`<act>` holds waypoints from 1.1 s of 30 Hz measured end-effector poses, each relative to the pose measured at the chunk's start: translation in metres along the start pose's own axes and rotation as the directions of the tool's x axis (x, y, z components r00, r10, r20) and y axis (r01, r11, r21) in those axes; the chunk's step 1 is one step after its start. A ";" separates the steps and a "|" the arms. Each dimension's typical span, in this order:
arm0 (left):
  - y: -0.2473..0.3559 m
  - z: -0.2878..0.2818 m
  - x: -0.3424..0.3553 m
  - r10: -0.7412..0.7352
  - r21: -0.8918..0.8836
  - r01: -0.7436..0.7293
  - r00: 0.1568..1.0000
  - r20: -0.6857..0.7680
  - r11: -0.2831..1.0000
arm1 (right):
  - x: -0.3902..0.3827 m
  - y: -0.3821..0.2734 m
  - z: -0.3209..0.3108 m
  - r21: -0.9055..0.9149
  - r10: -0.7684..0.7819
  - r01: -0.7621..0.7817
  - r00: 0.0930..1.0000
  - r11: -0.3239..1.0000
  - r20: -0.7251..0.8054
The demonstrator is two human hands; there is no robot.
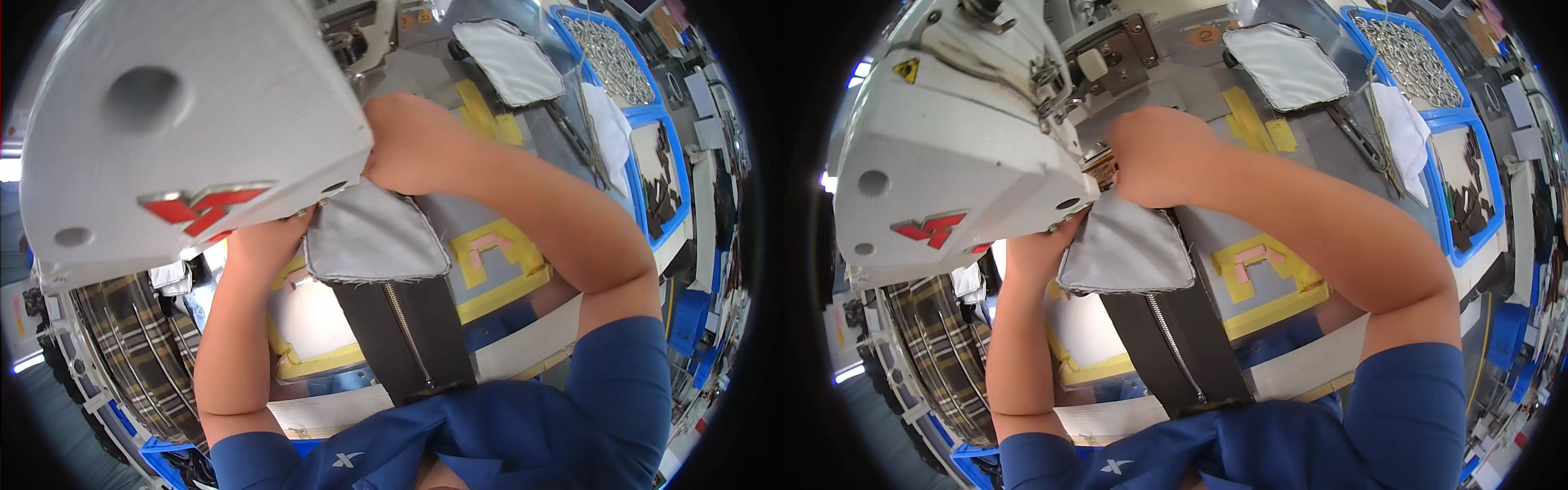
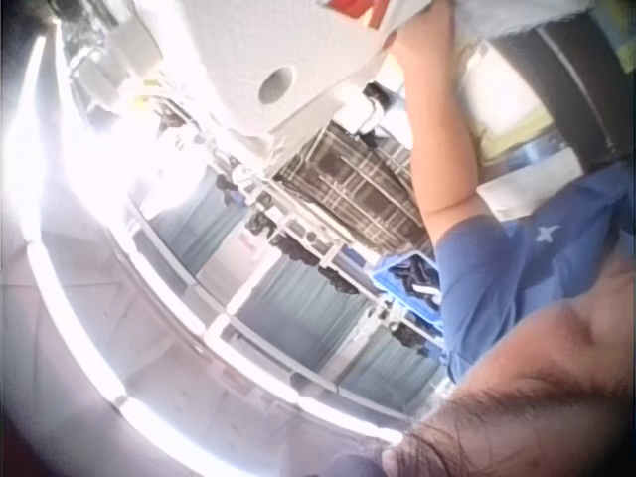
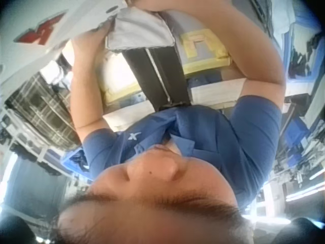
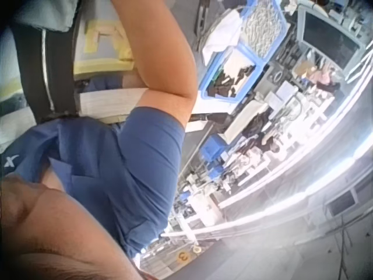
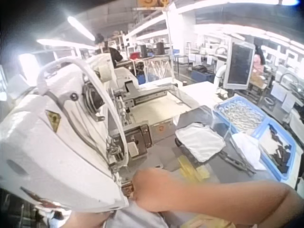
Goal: The person sews a zipper onto a plaid fabric pouch using an industrial sewing machine. They repeatedly align the zipper, sew along the edge, and attach a white fabric lining to the pouch. The process is repeated for multiple pouches, with the person handling each item individually.
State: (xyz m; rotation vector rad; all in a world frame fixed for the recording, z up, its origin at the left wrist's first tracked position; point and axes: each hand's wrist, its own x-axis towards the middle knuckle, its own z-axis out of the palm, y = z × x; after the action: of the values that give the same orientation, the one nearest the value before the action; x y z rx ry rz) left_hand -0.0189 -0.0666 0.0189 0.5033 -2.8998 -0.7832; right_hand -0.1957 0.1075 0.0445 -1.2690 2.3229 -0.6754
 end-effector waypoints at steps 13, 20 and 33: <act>0.005 0.007 -0.003 -0.051 -0.166 0.046 0.998 -0.027 0.985 | 0.000 0.033 0.017 -0.038 -0.120 0.117 0.986 0.992 -0.116; 0.001 0.001 -0.002 -0.112 -0.083 0.120 0.989 0.096 0.989 | 0.001 0.035 0.018 -0.037 -0.151 0.148 0.982 0.988 -0.109; -0.005 0.018 -0.004 0.011 -0.073 -0.019 0.994 -0.110 0.997 | -0.001 0.037 0.019 -0.046 -0.152 0.148 0.980 0.988 -0.127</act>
State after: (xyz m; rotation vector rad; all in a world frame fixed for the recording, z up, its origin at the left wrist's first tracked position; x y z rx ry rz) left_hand -0.0170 -0.0607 0.0010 0.4996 -2.7600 -0.8300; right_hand -0.2090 0.1214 0.0075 -1.4688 2.3695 -0.7899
